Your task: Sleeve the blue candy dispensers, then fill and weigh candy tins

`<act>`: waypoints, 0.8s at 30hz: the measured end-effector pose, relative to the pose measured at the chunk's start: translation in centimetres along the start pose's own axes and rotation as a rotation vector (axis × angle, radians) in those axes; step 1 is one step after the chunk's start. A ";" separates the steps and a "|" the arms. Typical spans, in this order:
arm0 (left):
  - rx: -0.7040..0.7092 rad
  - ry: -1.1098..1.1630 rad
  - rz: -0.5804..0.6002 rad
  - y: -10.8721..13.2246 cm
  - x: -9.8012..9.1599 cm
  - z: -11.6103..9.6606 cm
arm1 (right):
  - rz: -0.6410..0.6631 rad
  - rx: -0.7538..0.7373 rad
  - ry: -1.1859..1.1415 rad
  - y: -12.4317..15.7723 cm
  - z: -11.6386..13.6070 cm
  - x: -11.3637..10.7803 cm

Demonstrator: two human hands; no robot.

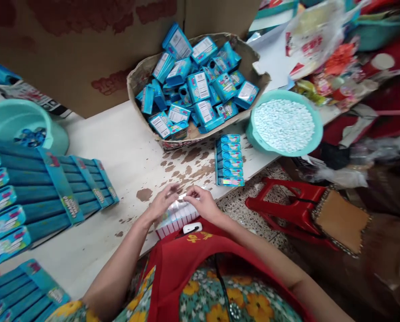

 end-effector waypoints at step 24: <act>0.050 -0.163 0.120 -14.1 14.6 -4.8 | -0.913 0.284 0.357 -0.1 -8.9 -16.5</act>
Point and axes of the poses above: each hand's wrist, its own y-axis away from the middle knuckle, its own x-axis out of the palm, z = x × y, the point moved 6 cm from there along -y, towards the middle knuckle, and after that the axes turned 10 degrees about y, right-handed, at the moved point
